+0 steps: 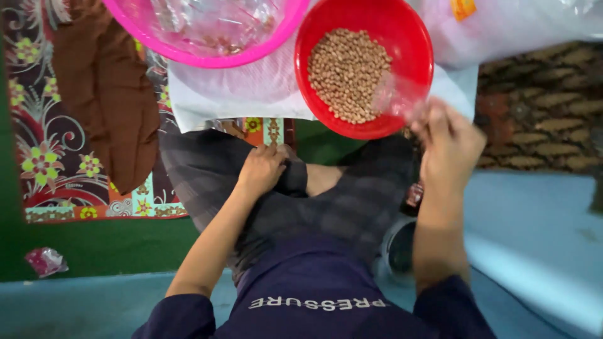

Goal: Filling small plastic bags with peanuts from a bowl while sitting on the floor.

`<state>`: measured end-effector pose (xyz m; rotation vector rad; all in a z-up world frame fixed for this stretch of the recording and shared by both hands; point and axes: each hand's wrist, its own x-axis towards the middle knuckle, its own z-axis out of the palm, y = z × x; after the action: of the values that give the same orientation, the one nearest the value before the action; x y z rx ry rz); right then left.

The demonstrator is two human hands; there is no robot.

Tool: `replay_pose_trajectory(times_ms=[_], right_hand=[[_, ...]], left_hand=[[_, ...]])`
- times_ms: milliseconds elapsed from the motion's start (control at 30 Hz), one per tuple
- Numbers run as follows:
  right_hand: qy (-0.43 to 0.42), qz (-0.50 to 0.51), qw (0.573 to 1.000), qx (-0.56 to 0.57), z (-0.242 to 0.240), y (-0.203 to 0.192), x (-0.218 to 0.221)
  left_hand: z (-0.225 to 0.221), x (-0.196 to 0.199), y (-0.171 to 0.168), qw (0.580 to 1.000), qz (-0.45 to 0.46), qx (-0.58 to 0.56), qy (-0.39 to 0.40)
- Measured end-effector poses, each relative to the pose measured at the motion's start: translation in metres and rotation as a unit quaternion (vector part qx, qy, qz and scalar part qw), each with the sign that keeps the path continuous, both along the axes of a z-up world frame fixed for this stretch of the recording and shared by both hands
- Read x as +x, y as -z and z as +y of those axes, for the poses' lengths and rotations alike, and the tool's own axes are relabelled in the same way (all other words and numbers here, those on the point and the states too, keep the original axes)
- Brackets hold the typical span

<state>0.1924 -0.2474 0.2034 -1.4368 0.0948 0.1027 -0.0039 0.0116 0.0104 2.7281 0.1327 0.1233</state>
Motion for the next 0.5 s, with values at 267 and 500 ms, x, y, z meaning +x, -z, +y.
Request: replay_pose_trajectory(times_ms=[267, 500], right_hand=[[-0.2, -0.304, 0.836, -0.41, 0.034, -0.072, 0.036], [-0.23, -0.353, 0.769, -0.48, 0.038, -0.085, 0.057]], left_hand=[[-0.012, 0.006, 0.024, 0.999, 0.007, -0.016, 0.035], [-0.013, 0.005, 0.029, 0.999, -0.014, -0.028, 0.028]])
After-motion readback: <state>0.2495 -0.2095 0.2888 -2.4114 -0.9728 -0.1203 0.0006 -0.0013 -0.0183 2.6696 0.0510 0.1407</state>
